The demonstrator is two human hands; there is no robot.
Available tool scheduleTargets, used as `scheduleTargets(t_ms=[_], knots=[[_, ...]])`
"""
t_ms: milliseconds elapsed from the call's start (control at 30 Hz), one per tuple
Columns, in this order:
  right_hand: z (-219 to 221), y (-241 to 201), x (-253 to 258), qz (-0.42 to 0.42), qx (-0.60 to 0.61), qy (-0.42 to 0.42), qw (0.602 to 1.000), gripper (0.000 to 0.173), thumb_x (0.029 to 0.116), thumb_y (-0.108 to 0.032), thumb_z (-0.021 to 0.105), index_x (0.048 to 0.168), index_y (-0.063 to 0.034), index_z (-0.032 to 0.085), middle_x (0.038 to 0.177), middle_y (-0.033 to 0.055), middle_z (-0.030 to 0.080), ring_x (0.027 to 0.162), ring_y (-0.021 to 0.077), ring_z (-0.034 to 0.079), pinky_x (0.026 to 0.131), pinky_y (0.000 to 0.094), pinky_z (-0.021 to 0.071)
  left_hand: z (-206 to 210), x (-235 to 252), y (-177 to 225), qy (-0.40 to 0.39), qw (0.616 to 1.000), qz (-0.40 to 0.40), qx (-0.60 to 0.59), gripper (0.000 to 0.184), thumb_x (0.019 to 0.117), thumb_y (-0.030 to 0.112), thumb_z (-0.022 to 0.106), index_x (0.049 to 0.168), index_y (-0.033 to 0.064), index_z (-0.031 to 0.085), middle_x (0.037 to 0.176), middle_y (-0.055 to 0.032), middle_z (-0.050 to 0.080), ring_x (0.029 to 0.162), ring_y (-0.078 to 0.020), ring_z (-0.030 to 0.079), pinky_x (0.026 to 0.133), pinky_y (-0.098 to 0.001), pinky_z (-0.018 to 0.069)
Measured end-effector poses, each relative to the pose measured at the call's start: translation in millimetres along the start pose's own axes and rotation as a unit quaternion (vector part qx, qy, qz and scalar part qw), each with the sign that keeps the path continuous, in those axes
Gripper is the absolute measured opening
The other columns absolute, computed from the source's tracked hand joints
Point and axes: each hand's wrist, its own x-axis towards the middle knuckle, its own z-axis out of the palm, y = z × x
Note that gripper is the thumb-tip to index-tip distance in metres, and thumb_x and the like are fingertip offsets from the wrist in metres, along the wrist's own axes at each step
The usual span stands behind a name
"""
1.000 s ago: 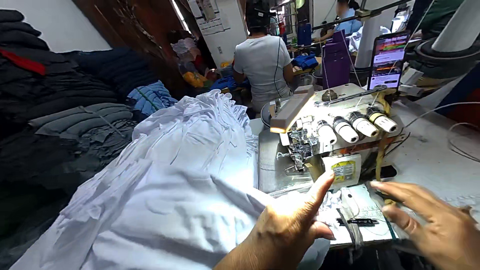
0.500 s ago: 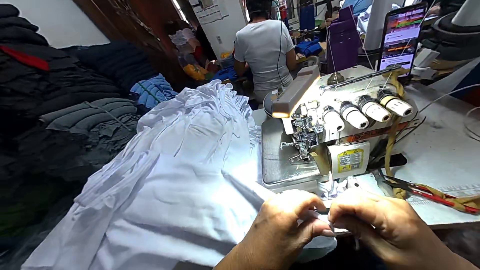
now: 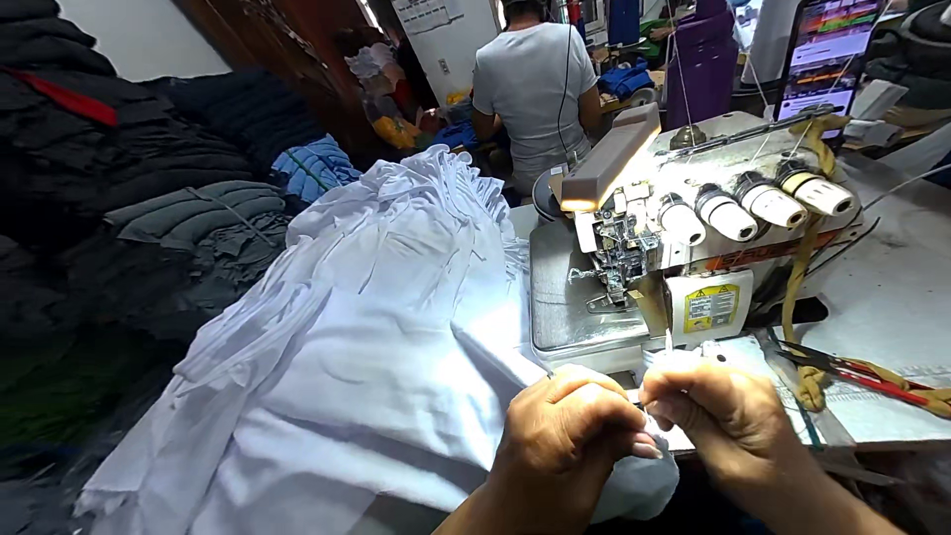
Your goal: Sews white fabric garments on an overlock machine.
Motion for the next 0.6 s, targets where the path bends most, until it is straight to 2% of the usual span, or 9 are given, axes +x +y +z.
scheduleTargets(t_ms=[100, 167, 300, 400, 500, 567, 600], knots=[[14.3, -1.5, -13.1, 0.051, 0.082, 0.037, 0.995, 0.018, 0.1048, -0.019, 0.054, 0.097, -0.0069, 0.065, 0.086, -0.0054, 0.067, 0.082, -0.0107, 0.06, 0.076, 0.0053, 0.0488, 7.2, -4.5, 0.2, 0.047, 0.998, 0.021, 0.044, 0.023, 0.1008, 0.026, 0.063, 0.091, 0.0059, 0.065, 0.092, -0.0023, 0.069, 0.093, -0.0017, 0.066, 0.084, -0.0123, 0.0524], [19.8, -4.2, -21.1, 0.061, 0.108, 0.047, 0.991, 0.017, 0.1056, -0.019, 0.054, 0.1, -0.0078, 0.064, 0.093, -0.0053, 0.069, 0.091, -0.0097, 0.062, 0.083, 0.0075, 0.0497, 9.6, -5.1, 1.4, 0.066, 0.995, 0.02, 0.07, 0.022, 0.1014, 0.028, 0.062, 0.092, 0.0085, 0.066, 0.093, 0.0003, 0.068, 0.094, -0.0011, 0.066, 0.085, -0.0124, 0.0523], [31.1, -7.3, -30.8, 0.092, 0.163, 0.115, 0.976, 0.013, 0.1034, -0.012, 0.057, 0.103, -0.0088, 0.069, 0.1, -0.0074, 0.072, 0.098, -0.0071, 0.064, 0.09, 0.0114, 0.0521, 20.5, -3.2, -1.0, 0.061, 0.997, 0.007, 0.052, 0.022, 0.1032, 0.026, 0.06, 0.096, 0.0064, 0.065, 0.091, -0.0013, 0.068, 0.09, -0.0009, 0.065, 0.083, -0.0129, 0.0523], [37.4, -14.7, -35.0, 0.148, 0.23, 0.151, 0.95, 0.018, 0.104, -0.01, 0.054, 0.104, -0.0086, 0.073, 0.101, -0.0088, 0.07, 0.099, -0.006, 0.063, 0.091, 0.014, 0.0525, 23.5, 1.2, -1.3, 0.038, 0.998, -0.018, 0.053, 0.02, 0.103, 0.025, 0.06, 0.097, 0.0055, 0.064, 0.089, -0.0012, 0.067, 0.086, 0.0005, 0.063, 0.079, -0.0119, 0.0517], [33.5, -24.0, -36.5, 0.215, 0.286, 0.158, 0.92, 0.023, 0.1066, -0.01, 0.047, 0.107, -0.0082, 0.07, 0.102, -0.0103, 0.071, 0.096, -0.0051, 0.065, 0.088, 0.0173, 0.0551, 20.2, 7.3, -3.0, 0.026, 0.995, -0.024, 0.092, 0.019, 0.1012, 0.023, 0.062, 0.094, 0.0058, 0.066, 0.084, 0.0005, 0.066, 0.081, 0.0013, 0.062, 0.075, -0.0116, 0.0508], [31.2, -23.6, -38.6, 0.229, 0.269, 0.151, 0.923, 0.022, 0.1065, -0.018, 0.05, 0.11, -0.007, 0.069, 0.103, -0.0103, 0.07, 0.096, -0.0056, 0.064, 0.087, 0.0165, 0.0545, 18.3, 8.4, -6.2, 0.021, 0.995, -0.038, 0.091, 0.017, 0.0991, 0.021, 0.064, 0.092, 0.0057, 0.066, 0.082, 0.0016, 0.065, 0.077, 0.0025, 0.06, 0.072, -0.0102, 0.0496], [31.1, -23.5, -38.3, 0.232, 0.246, 0.151, 0.929, 0.02, 0.1038, -0.018, 0.056, 0.11, -0.0044, 0.069, 0.102, -0.0088, 0.07, 0.094, -0.0056, 0.065, 0.086, 0.0157, 0.0551, 18.2, 9.0, -8.0, 0.023, 0.995, -0.045, 0.083, 0.016, 0.098, 0.019, 0.065, 0.091, 0.0054, 0.067, 0.081, 0.0017, 0.064, 0.076, 0.0029, 0.06, 0.071, -0.0094, 0.0494]])
